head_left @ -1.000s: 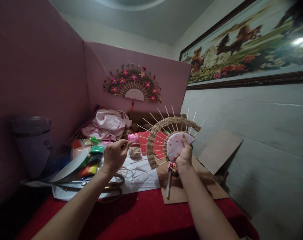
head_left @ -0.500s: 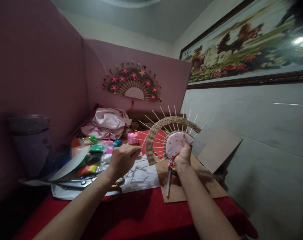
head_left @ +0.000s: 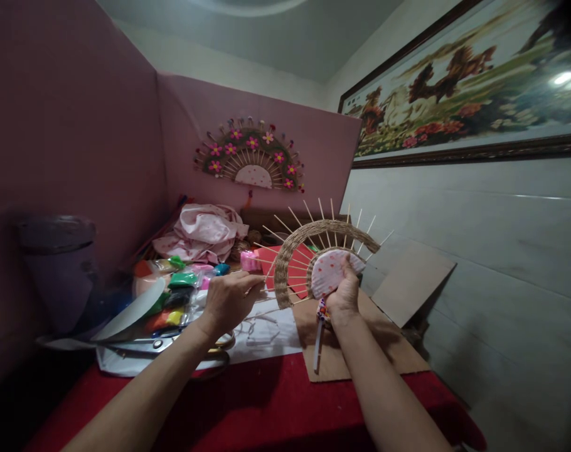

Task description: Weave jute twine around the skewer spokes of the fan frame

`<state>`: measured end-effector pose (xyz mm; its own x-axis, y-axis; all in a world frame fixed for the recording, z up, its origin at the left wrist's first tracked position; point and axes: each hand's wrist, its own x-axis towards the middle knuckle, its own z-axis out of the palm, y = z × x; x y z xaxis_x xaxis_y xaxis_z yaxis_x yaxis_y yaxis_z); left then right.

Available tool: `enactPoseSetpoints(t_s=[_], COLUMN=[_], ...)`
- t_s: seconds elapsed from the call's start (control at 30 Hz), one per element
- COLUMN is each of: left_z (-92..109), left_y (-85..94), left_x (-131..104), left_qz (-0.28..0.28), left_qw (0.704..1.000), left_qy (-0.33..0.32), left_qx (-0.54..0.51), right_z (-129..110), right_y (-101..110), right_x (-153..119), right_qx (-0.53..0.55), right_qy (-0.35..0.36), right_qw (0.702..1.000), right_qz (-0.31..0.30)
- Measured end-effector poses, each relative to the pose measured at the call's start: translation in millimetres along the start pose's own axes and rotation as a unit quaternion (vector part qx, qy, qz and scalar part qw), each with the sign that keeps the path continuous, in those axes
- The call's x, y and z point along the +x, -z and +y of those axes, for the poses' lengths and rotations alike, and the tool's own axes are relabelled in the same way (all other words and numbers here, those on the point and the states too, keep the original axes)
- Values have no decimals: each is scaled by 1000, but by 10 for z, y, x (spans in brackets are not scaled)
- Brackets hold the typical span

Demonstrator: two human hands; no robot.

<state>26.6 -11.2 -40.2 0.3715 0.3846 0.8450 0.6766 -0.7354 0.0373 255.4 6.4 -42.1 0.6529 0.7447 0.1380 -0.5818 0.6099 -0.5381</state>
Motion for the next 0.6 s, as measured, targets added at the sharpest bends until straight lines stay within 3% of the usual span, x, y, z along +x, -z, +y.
enactPoseSetpoints(t_s=[0.2, 0.3, 0.37, 0.47, 0.6], left_z=[37, 7, -30, -77, -67], left_y=[164, 214, 205, 151, 59], left_x=[60, 92, 105, 111, 85], left_qz=[-27, -17, -11, -19, -62], left_qw=[997, 981, 942, 852, 752], left_qy=[49, 120, 206, 323, 391], left_qx=[-50, -153, -266, -412, -527], right_z=[-50, -74, -77, -64, -48], right_y=[9, 23, 41, 69, 75], right_x=[28, 51, 71, 98, 95], right_qx=[-2, 0, 0, -2, 2], right_qy=[-19, -22, -20, -18, -35], right_qw=[1000, 1000, 1000, 1000, 999], right_qz=[13, 14, 6, -7, -4])
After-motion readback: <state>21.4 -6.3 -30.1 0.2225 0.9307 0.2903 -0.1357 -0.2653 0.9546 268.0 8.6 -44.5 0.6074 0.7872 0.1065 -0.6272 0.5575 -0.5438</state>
